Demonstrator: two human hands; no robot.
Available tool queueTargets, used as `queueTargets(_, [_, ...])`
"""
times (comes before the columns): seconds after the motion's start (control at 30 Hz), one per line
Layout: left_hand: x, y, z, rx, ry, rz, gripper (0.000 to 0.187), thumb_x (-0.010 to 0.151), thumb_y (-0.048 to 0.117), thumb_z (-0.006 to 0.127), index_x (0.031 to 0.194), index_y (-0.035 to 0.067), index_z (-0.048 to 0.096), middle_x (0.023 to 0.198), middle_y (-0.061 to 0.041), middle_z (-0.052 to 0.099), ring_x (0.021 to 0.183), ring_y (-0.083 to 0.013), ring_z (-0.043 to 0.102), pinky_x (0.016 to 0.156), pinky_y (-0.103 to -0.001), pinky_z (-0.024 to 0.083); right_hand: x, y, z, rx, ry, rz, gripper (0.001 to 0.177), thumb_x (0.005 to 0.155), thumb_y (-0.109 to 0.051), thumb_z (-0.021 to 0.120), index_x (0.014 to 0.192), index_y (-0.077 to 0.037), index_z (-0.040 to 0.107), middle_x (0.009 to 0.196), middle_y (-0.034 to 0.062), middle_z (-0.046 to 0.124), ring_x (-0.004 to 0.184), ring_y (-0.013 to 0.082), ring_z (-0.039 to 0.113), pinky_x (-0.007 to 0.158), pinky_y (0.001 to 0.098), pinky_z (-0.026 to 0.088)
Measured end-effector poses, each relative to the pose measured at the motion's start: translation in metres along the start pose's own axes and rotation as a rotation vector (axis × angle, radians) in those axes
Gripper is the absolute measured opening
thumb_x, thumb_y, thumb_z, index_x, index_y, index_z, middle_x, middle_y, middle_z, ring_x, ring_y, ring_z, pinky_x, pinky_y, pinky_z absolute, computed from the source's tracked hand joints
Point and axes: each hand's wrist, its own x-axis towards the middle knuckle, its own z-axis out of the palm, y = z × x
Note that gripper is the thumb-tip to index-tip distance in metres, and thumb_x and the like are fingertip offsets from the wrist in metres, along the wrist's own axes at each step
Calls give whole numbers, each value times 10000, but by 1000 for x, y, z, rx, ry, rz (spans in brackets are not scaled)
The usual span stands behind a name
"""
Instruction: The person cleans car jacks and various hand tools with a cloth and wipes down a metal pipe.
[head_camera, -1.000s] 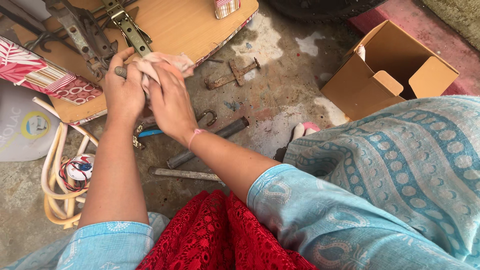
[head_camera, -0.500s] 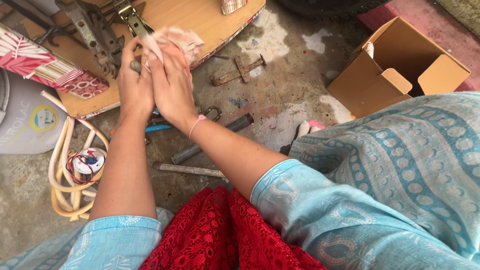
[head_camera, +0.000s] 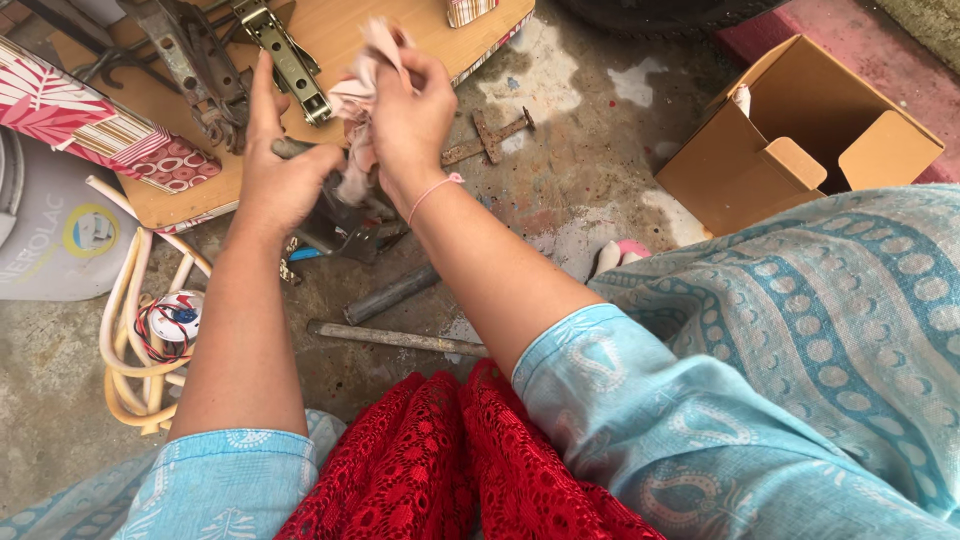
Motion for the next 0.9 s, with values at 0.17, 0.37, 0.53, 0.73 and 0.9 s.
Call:
queueTargets(0.17, [10, -5, 19, 310, 62, 424, 797, 1069, 99, 745, 1666, 154, 220, 1737, -327, 146, 1577, -449, 268, 1257, -473, 322, -33, 7, 5, -208, -440, -5, 167, 973, -36, 589, 1088, 6, 703, 913, 75, 716, 770, 101, 648, 653, 256, 535])
queueTargets(0.37, [-2, 22, 9, 152, 264, -366, 1158, 718, 51, 836, 1623, 134, 117, 1576, -300, 205, 1404, -401, 398, 1130, -384, 415, -12, 44, -36, -302, -512, 152, 212, 929, -12, 589, 1084, 15, 731, 904, 65, 732, 730, 93, 624, 617, 273, 523])
queueTargets(0.53, [-3, 27, 1, 1, 76, -437, 1103, 687, -32, 691, 1643, 151, 172, 1452, -152, 528, 1177, -285, 661, 854, -403, 585, -14, 37, -45, -483, -428, 256, 243, 876, -35, 633, 1077, 21, 758, 881, 53, 763, 723, 92, 677, 625, 271, 557])
queueTargets(0.73, [0, 8, -4, -446, -60, -163, 992, 789, 112, 573, 1684, 85, 147, 1528, -155, 532, 1363, -278, 584, 1068, -351, 510, -33, 10, -1, -260, -472, 331, 289, 893, -50, 587, 1147, -8, 717, 983, 104, 735, 753, 161, 630, 653, 320, 530])
queueTargets(0.9, [-7, 27, -4, -296, -38, -135, 820, 899, 367, 556, 1635, 102, 312, 1581, -163, 484, 1458, -278, 456, 1195, -379, 325, -31, 55, -50, -576, -531, -157, 278, 960, -131, 565, 1141, -49, 760, 1235, 115, 691, 1119, 171, 629, 983, 295, 464])
